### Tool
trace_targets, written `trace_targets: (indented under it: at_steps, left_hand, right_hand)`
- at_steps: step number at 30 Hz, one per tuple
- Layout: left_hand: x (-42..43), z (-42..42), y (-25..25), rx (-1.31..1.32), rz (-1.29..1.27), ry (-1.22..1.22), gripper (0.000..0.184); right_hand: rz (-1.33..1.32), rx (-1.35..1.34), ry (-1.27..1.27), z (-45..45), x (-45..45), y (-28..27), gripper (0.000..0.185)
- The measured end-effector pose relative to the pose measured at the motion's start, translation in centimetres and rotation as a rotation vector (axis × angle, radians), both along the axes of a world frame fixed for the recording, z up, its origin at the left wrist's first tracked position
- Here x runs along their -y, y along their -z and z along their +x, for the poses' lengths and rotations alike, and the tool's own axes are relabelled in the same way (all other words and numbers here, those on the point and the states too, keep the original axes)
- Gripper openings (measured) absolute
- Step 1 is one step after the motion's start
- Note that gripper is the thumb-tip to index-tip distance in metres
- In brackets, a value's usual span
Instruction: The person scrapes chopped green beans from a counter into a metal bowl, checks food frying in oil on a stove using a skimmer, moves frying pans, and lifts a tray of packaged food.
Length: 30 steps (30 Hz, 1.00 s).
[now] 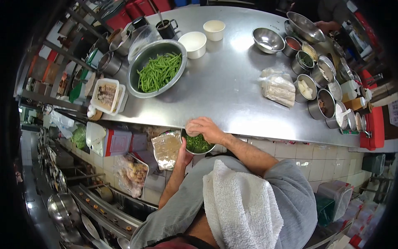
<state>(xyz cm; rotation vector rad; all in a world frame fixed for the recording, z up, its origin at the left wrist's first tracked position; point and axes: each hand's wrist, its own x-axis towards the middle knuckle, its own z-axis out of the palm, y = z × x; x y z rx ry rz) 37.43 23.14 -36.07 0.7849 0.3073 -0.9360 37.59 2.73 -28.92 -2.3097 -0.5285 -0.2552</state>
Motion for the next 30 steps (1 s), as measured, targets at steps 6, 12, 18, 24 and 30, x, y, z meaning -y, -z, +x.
trace_targets:
  at_steps: [6, 12, 18, 24, 30]
  left_hand:
    - [-0.8, 0.0, 1.4, 0.024, 0.014, 0.001, 0.062]
    - [-0.9, -0.3, 1.6, -0.016, 0.073, -0.027, 0.063]
    - [-0.5, 0.1, 1.9, -0.006, 0.035, 0.023, 0.062]
    - [-0.3, 0.1, 1.8, 0.005, -0.009, 0.006, 0.06]
    - [-3.5, -2.3, 2.6, -0.04, 0.116, -0.095, 0.06]
  right_hand:
    - [0.915, -0.335, 0.257, 1.5, 6.4, -5.6, 0.043]
    - [0.005, -0.006, 0.809, 2.5, 15.1, -1.9, 0.045]
    - [-0.069, 0.174, 0.312, 4.2, 2.4, 1.0, 0.051]
    - [-0.126, 0.155, -0.104, 0.0, -2.0, -0.3, 0.054]
    - [-0.047, 0.087, 0.28, -3.0, 6.2, -1.9, 0.037]
